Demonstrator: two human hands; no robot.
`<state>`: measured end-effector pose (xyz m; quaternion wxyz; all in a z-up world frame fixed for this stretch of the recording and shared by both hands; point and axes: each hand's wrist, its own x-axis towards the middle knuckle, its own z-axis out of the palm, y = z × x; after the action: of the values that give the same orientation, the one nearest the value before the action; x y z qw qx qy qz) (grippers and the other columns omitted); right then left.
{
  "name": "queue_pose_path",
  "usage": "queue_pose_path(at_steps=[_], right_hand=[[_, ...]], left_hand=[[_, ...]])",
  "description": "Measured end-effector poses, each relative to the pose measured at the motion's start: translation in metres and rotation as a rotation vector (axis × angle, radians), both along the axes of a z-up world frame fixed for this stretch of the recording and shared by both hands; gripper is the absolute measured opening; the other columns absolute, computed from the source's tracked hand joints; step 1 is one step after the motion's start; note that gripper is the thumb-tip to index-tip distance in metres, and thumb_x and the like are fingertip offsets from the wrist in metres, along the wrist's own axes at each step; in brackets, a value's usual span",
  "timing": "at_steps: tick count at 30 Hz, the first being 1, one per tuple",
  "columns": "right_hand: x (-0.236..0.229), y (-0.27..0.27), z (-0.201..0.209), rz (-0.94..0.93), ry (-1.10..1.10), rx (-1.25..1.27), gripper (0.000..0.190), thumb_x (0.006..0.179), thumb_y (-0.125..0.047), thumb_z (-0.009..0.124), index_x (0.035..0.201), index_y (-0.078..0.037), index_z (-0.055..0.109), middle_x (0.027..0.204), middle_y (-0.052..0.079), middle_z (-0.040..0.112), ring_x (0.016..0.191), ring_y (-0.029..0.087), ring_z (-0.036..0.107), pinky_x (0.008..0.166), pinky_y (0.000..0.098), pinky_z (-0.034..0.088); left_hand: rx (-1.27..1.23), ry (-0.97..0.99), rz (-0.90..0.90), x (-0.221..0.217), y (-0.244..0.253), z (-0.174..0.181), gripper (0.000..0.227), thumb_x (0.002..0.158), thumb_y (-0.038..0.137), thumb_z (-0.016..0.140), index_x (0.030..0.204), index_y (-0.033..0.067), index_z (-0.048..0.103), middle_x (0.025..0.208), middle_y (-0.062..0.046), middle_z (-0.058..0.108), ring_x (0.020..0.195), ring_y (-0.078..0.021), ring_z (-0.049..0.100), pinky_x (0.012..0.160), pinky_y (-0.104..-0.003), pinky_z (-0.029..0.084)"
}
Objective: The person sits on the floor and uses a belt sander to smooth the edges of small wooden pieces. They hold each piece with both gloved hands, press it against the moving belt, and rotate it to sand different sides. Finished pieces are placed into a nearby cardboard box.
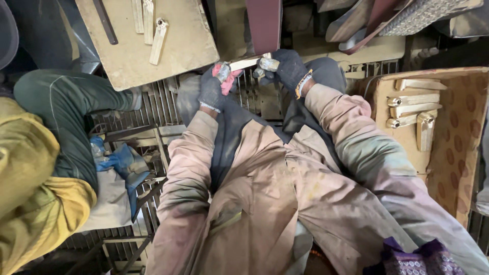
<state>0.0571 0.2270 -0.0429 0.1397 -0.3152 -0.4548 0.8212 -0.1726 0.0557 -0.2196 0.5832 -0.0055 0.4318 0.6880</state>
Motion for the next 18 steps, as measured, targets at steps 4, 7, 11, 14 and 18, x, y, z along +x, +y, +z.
queue_pose_path(at_steps=[4, 7, 11, 14, 18], right_hand=[[-0.001, 0.000, 0.000, -0.029, 0.002, -0.064, 0.021, 0.095, -0.012, 0.075, 0.097, 0.007, 0.067, 0.077, 0.008, 0.065, 0.073, 0.019, 0.072, 0.068, 0.0365, 0.064], [-0.001, 0.000, -0.002, -0.025, 0.024, -0.014, 0.021, 0.095, -0.013, 0.075, 0.098, 0.007, 0.068, 0.080, 0.010, 0.069, 0.073, 0.018, 0.070, 0.069, 0.0357, 0.064], [0.001, 0.003, -0.006, 0.023, -0.101, 0.200, 0.025, 0.097, -0.016, 0.076, 0.098, 0.008, 0.070, 0.081, 0.012, 0.070, 0.070, 0.017, 0.066, 0.066, 0.0336, 0.057], [0.001, 0.004, -0.011, -0.004, -0.028, 0.140, 0.024, 0.094, -0.017, 0.075, 0.100, 0.006, 0.070, 0.082, 0.010, 0.070, 0.071, 0.016, 0.069, 0.067, 0.0337, 0.060], [0.002, 0.006, -0.016, 0.005, -0.155, 0.250, 0.023, 0.098, -0.015, 0.076, 0.102, 0.007, 0.071, 0.081, 0.013, 0.066, 0.068, 0.017, 0.060, 0.062, 0.0341, 0.051]], left_hand=[[0.083, 0.008, 0.010, -0.001, -0.003, -0.017, 0.009, 0.104, 0.009, 0.063, 0.107, 0.0070, 0.055, 0.083, -0.008, 0.058, 0.064, -0.0141, 0.057, 0.046, -0.023, 0.038], [0.065, -0.129, 0.125, -0.001, 0.001, -0.031, 0.010, 0.101, 0.008, 0.061, 0.108, 0.0035, 0.055, 0.088, -0.011, 0.059, 0.068, -0.0185, 0.061, 0.052, -0.025, 0.048], [0.141, -0.248, 0.217, -0.001, 0.004, -0.046, 0.028, 0.090, -0.009, 0.057, 0.116, 0.0019, 0.055, 0.104, -0.013, 0.059, 0.082, -0.0217, 0.064, 0.076, -0.029, 0.059], [0.166, -0.254, 0.204, -0.001, 0.004, -0.054, 0.030, 0.091, -0.008, 0.056, 0.119, 0.0013, 0.056, 0.105, -0.016, 0.059, 0.083, -0.0240, 0.064, 0.074, -0.029, 0.059], [0.237, -0.234, 0.167, 0.001, 0.013, -0.056, 0.021, 0.099, -0.001, 0.060, 0.120, 0.0013, 0.057, 0.106, -0.022, 0.062, 0.081, -0.0242, 0.062, 0.067, -0.028, 0.055]])
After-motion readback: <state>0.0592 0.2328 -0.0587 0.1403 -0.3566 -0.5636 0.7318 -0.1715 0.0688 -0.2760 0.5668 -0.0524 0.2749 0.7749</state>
